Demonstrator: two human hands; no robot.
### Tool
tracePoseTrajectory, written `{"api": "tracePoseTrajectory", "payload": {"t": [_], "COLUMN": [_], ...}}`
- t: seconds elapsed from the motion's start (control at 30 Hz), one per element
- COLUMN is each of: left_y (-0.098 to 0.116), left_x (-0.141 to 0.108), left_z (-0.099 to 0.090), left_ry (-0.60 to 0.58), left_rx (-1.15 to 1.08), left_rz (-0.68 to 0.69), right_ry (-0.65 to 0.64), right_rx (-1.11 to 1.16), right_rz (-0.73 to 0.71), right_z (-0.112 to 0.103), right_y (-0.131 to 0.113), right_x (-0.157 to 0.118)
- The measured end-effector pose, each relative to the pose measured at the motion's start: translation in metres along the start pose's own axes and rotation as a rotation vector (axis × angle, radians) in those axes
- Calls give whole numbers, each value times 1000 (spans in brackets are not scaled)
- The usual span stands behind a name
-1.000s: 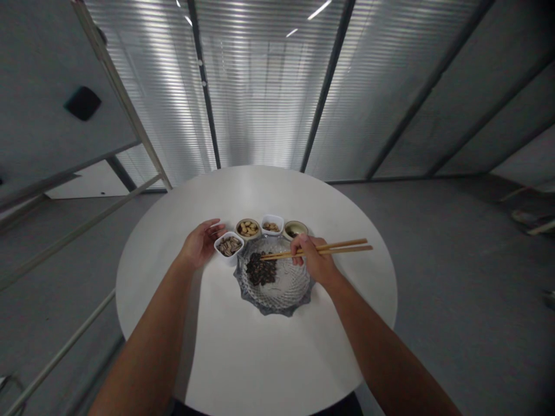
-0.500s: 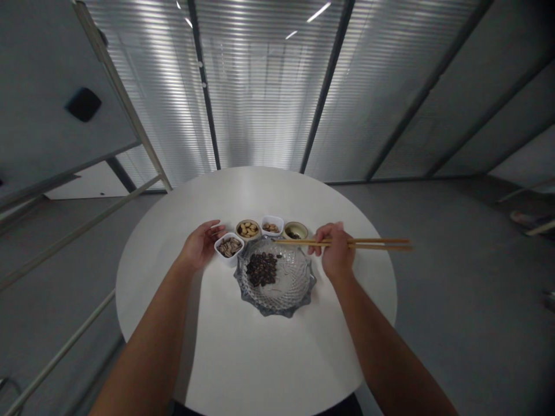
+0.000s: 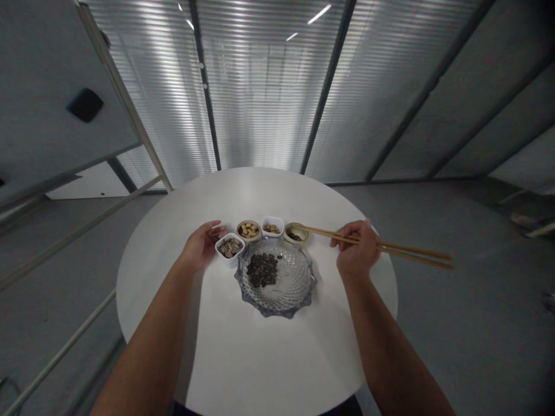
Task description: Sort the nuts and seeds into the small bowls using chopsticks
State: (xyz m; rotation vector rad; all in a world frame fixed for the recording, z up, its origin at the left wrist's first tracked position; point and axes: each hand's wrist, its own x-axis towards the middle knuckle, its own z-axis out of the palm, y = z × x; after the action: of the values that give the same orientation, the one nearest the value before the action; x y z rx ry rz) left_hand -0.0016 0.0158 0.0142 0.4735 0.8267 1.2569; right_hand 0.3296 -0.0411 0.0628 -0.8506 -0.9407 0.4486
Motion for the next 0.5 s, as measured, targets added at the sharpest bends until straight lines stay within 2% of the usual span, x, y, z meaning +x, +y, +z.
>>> {"api": "tracePoseTrajectory", "payload": {"t": [0.27,0.37,0.5], "left_y": [1,1,2], "left_x": [-1,0,0], "left_z": [1,1,1], "left_ry": [12,16,19], "left_rx": [-6,-8,-12], "left_rz": [6,2,-15], "right_ry": [-494,-570,-600], "right_rx": [-39,-82,-145], "right_rz": [184,202,232], "right_z": [-4,-3,0], "right_y": [-1,3,5], "right_x": [-6,-7,-10]}}
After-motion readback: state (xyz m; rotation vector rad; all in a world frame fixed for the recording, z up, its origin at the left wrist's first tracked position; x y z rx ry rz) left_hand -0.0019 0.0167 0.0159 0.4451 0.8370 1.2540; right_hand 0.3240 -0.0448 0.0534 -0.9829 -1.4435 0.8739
